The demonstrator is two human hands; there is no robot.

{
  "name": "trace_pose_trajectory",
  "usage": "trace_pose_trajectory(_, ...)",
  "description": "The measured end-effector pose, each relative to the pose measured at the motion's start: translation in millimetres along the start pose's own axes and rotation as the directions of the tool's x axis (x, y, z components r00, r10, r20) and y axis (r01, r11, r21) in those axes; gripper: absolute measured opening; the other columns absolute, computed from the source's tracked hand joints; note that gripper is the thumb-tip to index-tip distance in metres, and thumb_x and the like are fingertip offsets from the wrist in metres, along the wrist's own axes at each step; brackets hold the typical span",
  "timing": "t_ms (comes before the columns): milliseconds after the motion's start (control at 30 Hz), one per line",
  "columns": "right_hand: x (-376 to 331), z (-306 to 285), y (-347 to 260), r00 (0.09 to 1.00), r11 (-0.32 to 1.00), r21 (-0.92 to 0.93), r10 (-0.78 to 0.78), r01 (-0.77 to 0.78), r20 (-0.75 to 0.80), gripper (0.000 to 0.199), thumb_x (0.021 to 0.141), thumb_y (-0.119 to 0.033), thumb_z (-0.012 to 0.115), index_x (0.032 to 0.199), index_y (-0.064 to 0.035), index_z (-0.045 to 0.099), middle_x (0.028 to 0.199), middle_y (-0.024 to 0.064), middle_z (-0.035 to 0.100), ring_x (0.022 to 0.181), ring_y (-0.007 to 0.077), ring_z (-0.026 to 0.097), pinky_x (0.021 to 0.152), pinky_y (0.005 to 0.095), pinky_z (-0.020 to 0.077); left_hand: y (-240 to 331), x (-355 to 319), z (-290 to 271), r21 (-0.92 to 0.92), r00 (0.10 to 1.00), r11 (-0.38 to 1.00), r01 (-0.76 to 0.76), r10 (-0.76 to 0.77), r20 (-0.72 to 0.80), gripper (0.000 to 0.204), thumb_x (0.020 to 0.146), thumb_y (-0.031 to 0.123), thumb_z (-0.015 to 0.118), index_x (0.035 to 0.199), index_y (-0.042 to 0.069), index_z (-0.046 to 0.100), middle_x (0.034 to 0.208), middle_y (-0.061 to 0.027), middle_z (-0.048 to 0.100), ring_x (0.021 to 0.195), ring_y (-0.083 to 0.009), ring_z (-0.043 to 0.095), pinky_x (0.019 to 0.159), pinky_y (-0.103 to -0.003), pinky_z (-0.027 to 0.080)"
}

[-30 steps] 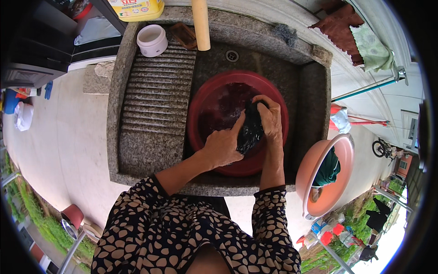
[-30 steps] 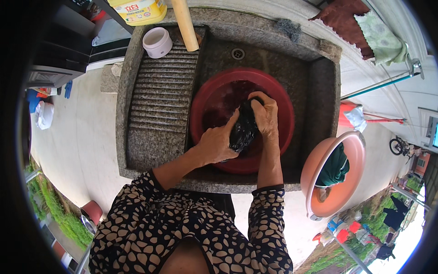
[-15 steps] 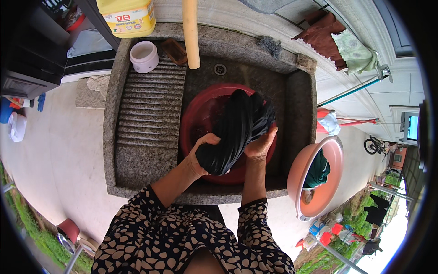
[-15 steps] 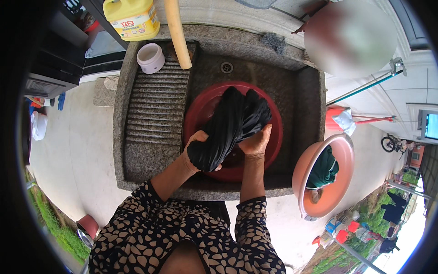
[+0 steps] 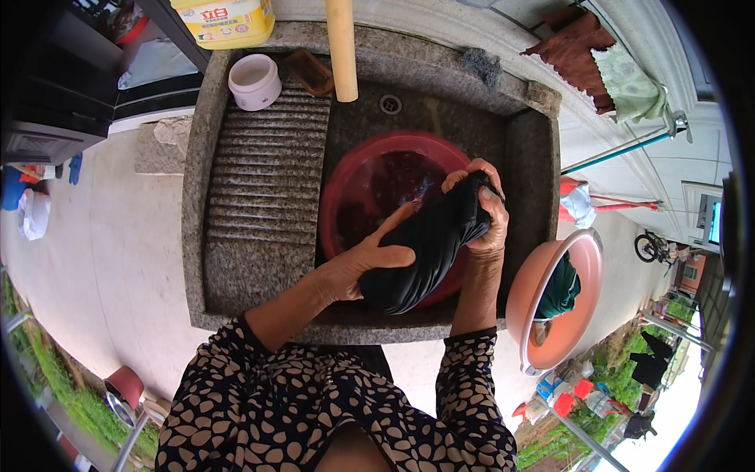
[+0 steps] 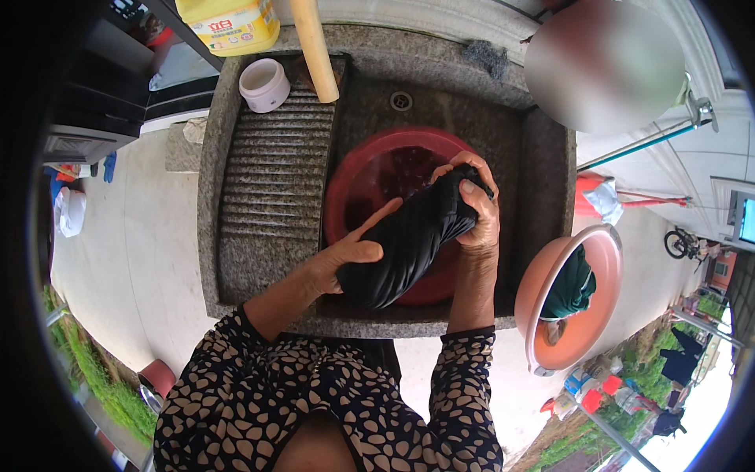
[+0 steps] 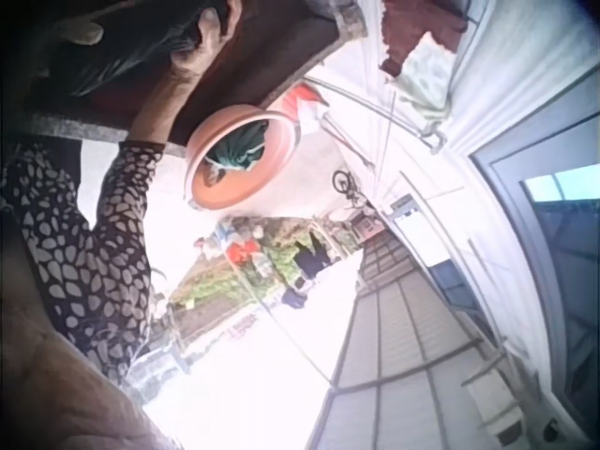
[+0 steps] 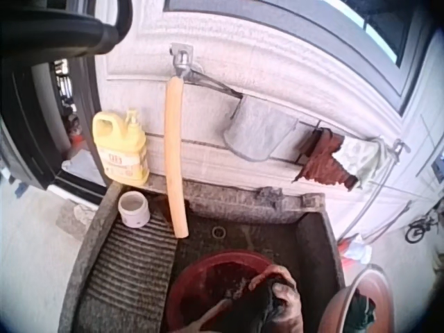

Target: The person washes several pieces of clothing by hand in a red basin filled with water. They scrub and rinse a dark green garment, a black garment, and a maroon garment with a white pattern, transferring each item to a pink basin after washing.

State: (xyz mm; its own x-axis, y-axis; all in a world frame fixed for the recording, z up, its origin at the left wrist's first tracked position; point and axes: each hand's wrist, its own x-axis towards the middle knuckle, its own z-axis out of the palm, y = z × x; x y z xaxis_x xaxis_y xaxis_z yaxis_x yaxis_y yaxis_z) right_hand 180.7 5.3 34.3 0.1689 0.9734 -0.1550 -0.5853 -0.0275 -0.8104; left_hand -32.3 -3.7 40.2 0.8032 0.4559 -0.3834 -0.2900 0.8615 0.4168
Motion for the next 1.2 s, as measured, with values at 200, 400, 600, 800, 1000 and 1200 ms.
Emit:
trace_pose_trajectory(200, 6.1, -9.5, 2.6, 0.978, 0.979, -0.153, 0.111, -0.138, -0.175, 0.018, 0.075, -0.002, 0.060, 0.093, -0.0015, 0.058, 0.076, 0.0070, 0.060, 0.069, 0.0146, 0.059, 0.063, 0.0270, 0.0496, -11.4, 17.0, 0.0, 0.815, 0.975, 0.562, -0.139, 0.223, 0.013, 0.102, 0.072, 0.031, 0.077, 0.140, -0.003, 0.009, 0.115, -0.0269, 0.053, 0.100, -0.0358, 0.059, 0.083, -0.041, 0.050)
trace_pose_trajectory(400, 10.9, -6.9, 25.8, 0.983, 0.725, -0.686, -0.071, -0.067, -0.172, 0.011, 0.075, -0.007, 0.062, 0.085, -0.0028, 0.061, 0.071, -0.0017, 0.057, 0.067, 0.0095, 0.053, 0.063, 0.0239, 0.0436, -31.5, 40.7, -12.5, 0.998, 0.971, 0.043, 0.051, 0.232, -0.059, 0.092, 0.074, 0.030, 0.074, 0.133, -0.011, 0.017, 0.086, -0.0270, 0.063, 0.079, -0.0417, 0.064, 0.070, -0.045, 0.052)
trace_pose_trajectory(600, 10.0, -9.4, 24.0, 0.999, 0.518, -0.855, -0.025, -0.020, -0.039, 0.024, 0.071, -0.017, 0.069, 0.090, -0.0056, 0.060, 0.078, 0.0047, 0.058, 0.074, 0.0136, 0.056, 0.069, 0.0287, 0.0462, -25.6, 62.2, -23.5, 0.971, 0.986, 0.185, 0.154, 0.040, -0.164, 0.082, 0.074, 0.024, 0.074, 0.134, -0.005, 0.026, 0.098, -0.0257, 0.061, 0.093, -0.0373, 0.062, 0.080, -0.041, 0.050)
trace_pose_trajectory(800, 3.9, 8.9, -11.4, 0.996, 0.414, -0.908, 0.026, 0.062, 0.080, 0.028, 0.068, -0.014, 0.073, 0.089, -0.0044, 0.059, 0.082, 0.0062, 0.056, 0.074, 0.0154, 0.055, 0.068, 0.0291, 0.0459, -27.2, 53.2, -42.0, 0.600, 0.997, 0.799, -0.035, 0.066, -0.031, 0.086, 0.068, 0.019, 0.078, 0.136, 0.000, 0.029, 0.118, -0.0157, 0.054, 0.108, -0.0226, 0.055, 0.092, -0.032, 0.044)
trace_pose_trajectory(1000, -14.6, 41.8, -35.7, 0.854, 0.317, -0.825, -0.402, 0.468, 0.330, 0.023, 0.064, -0.002, 0.070, 0.084, -0.0035, 0.059, 0.083, 0.0082, 0.055, 0.071, 0.0189, 0.055, 0.064, 0.0303, 0.0462, -43.3, 46.7, -51.0, -0.068, 0.997, 0.995, 0.067, -0.069, -0.020, 0.078, 0.084, 0.066, 0.042, 0.131, 0.004, 0.041, 0.118, -0.0177, 0.054, 0.111, -0.0330, 0.055, 0.088, -0.051, 0.050)
trace_pose_trajectory(1200, -38.2, 77.6, -22.5, 0.574, 0.038, -0.629, -0.451, 0.777, 0.683, 0.023, 0.060, -0.004, 0.071, 0.079, -0.0055, 0.057, 0.091, 0.0113, 0.055, 0.085, 0.0301, 0.057, 0.068, 0.0396, 0.0483, -58.0, 37.0, -47.4, -0.475, 0.950, 0.831, 0.290, -0.189, 0.249, 0.078, 0.083, 0.072, 0.034, 0.133, 0.012, 0.039, 0.122, -0.0175, 0.051, 0.106, -0.0391, 0.056, 0.074, -0.059, 0.052)
